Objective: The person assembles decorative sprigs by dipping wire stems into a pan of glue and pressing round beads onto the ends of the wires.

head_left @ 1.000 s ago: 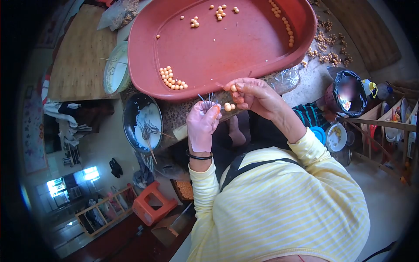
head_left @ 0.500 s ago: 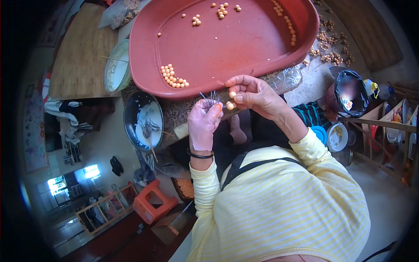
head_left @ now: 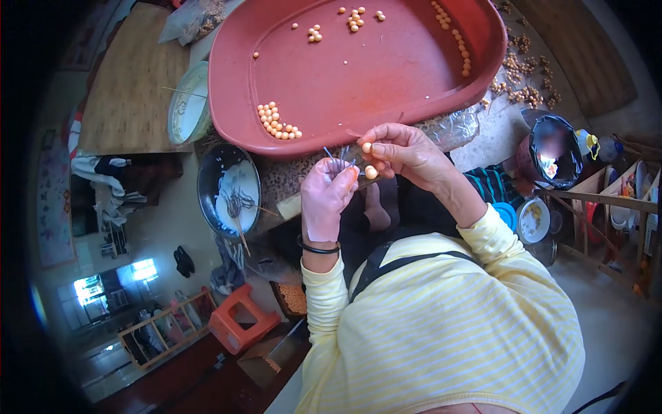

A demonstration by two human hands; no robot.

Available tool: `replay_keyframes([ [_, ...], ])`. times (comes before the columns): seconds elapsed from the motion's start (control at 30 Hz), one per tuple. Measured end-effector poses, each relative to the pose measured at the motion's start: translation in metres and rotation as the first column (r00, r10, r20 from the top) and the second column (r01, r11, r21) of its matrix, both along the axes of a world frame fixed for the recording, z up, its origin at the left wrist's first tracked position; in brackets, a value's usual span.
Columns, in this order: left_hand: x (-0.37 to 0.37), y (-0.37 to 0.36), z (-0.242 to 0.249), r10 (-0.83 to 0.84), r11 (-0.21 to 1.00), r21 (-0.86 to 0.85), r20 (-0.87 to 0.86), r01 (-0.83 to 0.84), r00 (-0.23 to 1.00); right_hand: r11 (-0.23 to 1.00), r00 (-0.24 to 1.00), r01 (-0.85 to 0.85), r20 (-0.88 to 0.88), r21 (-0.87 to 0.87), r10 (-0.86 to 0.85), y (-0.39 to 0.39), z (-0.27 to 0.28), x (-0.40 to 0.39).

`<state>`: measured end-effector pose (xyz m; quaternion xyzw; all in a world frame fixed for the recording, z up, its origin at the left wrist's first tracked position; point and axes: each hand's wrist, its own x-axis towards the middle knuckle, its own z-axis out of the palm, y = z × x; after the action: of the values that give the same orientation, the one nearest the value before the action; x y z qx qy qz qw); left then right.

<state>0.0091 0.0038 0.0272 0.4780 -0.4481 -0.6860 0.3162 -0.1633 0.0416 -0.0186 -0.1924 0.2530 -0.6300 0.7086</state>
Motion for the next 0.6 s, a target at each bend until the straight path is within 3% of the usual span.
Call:
replay_keyframes([
  [0.6,-0.001,-0.004,-0.002,-0.024,0.999,0.042,0.074,0.021,0.997,0.993,0.946,0.116,-0.309,0.037,-0.099,0.004,0.011,0.009],
])
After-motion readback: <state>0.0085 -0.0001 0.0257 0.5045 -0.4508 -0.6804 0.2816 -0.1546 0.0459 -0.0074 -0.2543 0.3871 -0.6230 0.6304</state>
